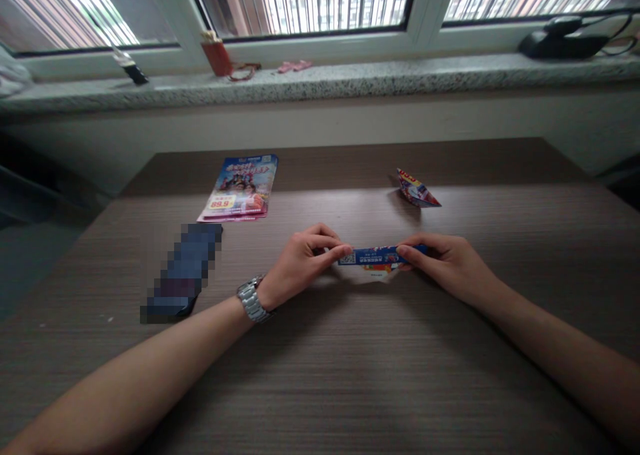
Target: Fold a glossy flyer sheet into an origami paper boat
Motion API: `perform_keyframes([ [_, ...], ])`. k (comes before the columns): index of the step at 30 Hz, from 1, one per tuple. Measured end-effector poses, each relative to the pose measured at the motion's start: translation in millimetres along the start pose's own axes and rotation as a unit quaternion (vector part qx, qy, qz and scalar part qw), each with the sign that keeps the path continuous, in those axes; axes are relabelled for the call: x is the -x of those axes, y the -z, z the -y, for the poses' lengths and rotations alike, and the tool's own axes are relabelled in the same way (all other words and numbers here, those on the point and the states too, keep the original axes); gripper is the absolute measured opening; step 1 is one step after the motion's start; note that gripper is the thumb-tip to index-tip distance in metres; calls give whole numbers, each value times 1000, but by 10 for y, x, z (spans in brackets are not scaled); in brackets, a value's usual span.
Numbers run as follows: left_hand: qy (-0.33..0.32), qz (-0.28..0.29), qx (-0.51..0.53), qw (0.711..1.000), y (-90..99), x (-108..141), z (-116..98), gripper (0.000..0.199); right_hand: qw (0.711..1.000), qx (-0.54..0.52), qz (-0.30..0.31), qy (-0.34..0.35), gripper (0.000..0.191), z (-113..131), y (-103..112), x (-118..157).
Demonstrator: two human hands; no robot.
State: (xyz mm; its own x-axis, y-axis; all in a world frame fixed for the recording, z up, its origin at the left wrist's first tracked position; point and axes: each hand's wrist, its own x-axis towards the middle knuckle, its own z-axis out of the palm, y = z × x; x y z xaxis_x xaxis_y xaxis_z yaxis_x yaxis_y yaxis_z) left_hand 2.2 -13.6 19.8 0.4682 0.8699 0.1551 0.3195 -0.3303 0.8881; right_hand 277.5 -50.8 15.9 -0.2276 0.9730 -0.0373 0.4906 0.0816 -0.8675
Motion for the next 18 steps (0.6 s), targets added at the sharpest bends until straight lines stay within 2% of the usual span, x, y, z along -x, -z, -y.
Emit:
perform_keyframes([
  [7, -60, 0, -84, 995, 1, 9, 4, 22, 1000, -5, 8, -1, 32, -5, 5, -17],
  [12, -56, 1, -142, 988, -16, 27, -4, 31, 1000, 1, 12, 13, 35, -8, -37, -16],
  [14, -58, 9, -157, 986, -21, 35, 13, 30, 999, 30, 0, 38, 32, -17, -48, -16],
  [18, -77, 14, -211, 974, -27, 35, 81, 22, 982, 126, -37, 136, 23, -55, -57, -37],
])
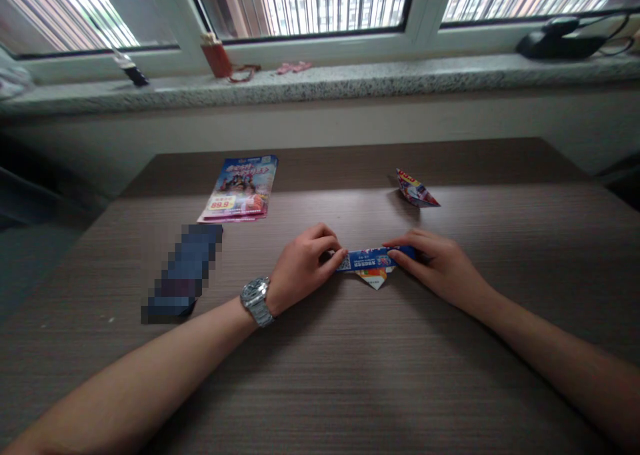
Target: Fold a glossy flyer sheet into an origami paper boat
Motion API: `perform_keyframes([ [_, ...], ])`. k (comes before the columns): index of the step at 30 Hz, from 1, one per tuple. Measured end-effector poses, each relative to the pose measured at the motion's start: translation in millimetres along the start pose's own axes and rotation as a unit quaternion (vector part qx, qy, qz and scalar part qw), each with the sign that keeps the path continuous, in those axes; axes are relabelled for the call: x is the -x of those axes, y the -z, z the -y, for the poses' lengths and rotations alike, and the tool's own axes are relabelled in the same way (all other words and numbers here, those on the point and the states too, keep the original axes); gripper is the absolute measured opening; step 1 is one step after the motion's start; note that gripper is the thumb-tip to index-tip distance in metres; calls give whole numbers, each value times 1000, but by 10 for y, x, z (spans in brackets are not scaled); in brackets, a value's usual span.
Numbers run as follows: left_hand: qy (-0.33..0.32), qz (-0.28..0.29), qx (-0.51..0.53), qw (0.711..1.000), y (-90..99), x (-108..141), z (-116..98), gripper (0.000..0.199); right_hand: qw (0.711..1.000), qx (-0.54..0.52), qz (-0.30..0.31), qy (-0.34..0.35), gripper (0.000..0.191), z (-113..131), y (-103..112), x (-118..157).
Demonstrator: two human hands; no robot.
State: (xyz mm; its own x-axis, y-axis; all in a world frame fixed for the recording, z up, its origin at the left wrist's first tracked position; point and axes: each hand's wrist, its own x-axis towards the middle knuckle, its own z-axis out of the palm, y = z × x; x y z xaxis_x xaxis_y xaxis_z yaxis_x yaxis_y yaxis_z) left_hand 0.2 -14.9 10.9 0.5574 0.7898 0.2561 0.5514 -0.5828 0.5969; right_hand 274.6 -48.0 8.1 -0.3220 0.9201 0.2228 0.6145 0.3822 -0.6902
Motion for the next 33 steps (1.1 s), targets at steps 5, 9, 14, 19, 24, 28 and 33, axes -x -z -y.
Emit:
perform_keyframes([
  [5, -50, -4, -75, 996, -36, -8, 46, 16, 997, 52, -14, 48, 20, -85, -45, -28],
  [9, -136, 52, -99, 984, -41, 2, 14, 28, 993, 84, -27, 78, 18, -156, -69, -57],
  [14, -203, 128, -137, 961, -69, 38, -37, 41, 985, 132, -38, 103, 18, -238, -78, -95],
  [19, -182, 117, -177, 960, -90, 69, -103, 49, 979, 152, -59, 119, 21, -214, -65, -113],
  [24, -166, 108, -183, 963, -86, 79, -159, 52, 976, 163, -24, 144, 29, -101, -70, -85],
  [28, -161, 115, -170, 965, -86, 78, -159, 53, 972, 173, 16, 155, 37, -88, -119, -68],
  [33, -169, 111, -135, 970, -33, 49, -102, 46, 977, 147, 24, 149, 39, -128, -141, -86],
])
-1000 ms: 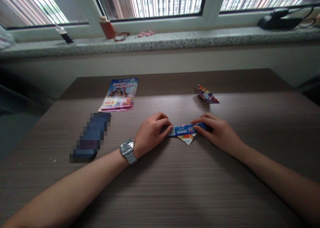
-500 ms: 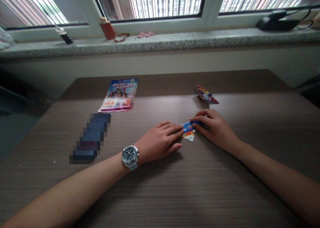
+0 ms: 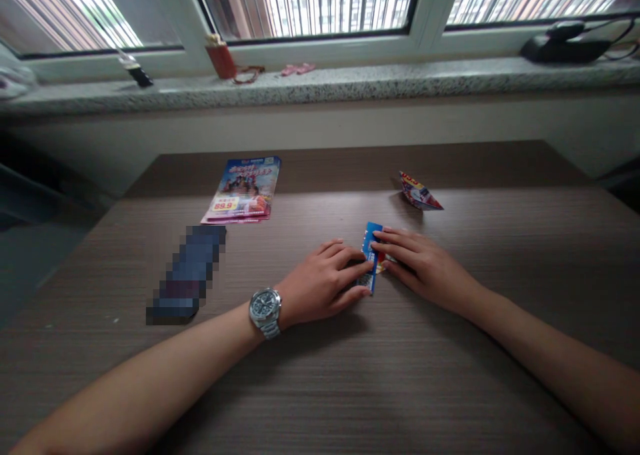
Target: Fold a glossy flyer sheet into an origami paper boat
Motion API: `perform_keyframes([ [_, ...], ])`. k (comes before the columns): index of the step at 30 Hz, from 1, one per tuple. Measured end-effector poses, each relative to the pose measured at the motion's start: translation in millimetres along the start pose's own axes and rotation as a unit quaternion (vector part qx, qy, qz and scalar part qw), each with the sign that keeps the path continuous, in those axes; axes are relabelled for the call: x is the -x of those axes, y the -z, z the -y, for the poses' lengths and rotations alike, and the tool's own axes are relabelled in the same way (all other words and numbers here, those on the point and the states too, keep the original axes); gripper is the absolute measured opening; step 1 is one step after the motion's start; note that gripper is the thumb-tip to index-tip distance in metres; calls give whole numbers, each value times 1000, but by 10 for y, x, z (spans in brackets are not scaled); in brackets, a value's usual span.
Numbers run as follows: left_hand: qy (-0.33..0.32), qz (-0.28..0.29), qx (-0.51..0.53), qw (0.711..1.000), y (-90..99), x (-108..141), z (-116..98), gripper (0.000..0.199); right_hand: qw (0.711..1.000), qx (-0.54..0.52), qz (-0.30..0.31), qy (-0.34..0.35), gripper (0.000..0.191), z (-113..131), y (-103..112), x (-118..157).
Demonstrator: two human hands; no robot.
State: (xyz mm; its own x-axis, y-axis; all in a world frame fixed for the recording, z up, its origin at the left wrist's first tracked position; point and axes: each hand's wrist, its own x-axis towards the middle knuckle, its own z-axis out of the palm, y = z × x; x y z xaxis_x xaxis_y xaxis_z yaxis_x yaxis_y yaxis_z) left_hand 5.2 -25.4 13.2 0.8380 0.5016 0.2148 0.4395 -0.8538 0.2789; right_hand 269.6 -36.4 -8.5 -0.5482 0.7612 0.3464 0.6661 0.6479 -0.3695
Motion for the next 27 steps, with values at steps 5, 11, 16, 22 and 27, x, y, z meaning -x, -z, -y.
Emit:
perform_keyframes([
  [5, -28, 10, 15, 999, 50, 3, 127, 45, 1000, -21, 11, -2, 36, -39, 8, -2],
  [11, -32, 37, 3, 999, 69, -17, 141, 48, 999, -31, 13, -7, 33, -55, 4, 2],
  [16, -33, 25, -8, 999, 73, -34, 106, 47, 999, -33, -12, -12, 28, -32, 16, -5],
  [22, -31, 31, -22, 999, 57, -14, 167, 45, 1000, -20, -20, -4, 27, -27, 6, -11],
  [27, -21, 43, -13, 999, 47, -14, 238, 50, 1000, -17, -25, 5, 26, -25, -9, -8],
])
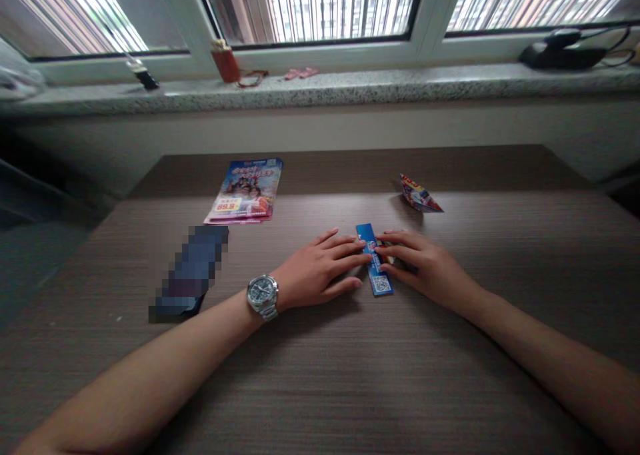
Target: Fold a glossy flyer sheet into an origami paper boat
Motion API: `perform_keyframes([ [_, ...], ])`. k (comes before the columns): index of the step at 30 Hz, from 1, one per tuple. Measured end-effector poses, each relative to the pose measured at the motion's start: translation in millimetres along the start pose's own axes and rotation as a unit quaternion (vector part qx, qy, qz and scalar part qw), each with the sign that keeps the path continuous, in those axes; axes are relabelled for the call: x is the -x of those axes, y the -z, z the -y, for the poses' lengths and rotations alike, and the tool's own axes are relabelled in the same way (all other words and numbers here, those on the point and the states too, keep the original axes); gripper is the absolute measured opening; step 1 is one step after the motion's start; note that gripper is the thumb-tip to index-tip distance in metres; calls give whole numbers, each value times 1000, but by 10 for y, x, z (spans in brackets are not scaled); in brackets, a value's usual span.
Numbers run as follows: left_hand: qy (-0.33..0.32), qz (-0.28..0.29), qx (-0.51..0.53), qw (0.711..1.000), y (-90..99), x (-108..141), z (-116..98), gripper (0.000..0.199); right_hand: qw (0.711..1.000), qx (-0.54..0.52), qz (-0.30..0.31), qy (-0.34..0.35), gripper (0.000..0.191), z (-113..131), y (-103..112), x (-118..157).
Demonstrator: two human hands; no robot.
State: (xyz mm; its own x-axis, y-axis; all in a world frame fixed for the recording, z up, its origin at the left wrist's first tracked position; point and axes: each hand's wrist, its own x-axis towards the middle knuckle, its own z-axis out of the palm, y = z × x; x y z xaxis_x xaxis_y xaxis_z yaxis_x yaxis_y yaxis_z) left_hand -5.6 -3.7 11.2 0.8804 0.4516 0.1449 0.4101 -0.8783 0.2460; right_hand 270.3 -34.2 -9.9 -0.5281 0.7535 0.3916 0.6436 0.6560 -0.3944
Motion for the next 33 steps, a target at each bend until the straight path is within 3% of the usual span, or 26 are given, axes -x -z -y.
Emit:
perform_keyframes([
  [7, 26, 3, -14, 1000, -15, -11, 37, 48, 1000, -4, -4, 13, 23, 35, 33, -19],
  [12, 36, 18, -19, 999, 0, -27, 50, 47, 998, -30, 43, 30, 12, 86, 91, -85],
  [28, 45, 12, -49, 998, -58, -12, 71, 50, 991, -74, 74, -78, 10, 109, -76, -365],
  [33, 52, 15, -60, 997, -62, 0, 71, 51, 991, -87, 75, -69, 10, 118, -89, -324],
])
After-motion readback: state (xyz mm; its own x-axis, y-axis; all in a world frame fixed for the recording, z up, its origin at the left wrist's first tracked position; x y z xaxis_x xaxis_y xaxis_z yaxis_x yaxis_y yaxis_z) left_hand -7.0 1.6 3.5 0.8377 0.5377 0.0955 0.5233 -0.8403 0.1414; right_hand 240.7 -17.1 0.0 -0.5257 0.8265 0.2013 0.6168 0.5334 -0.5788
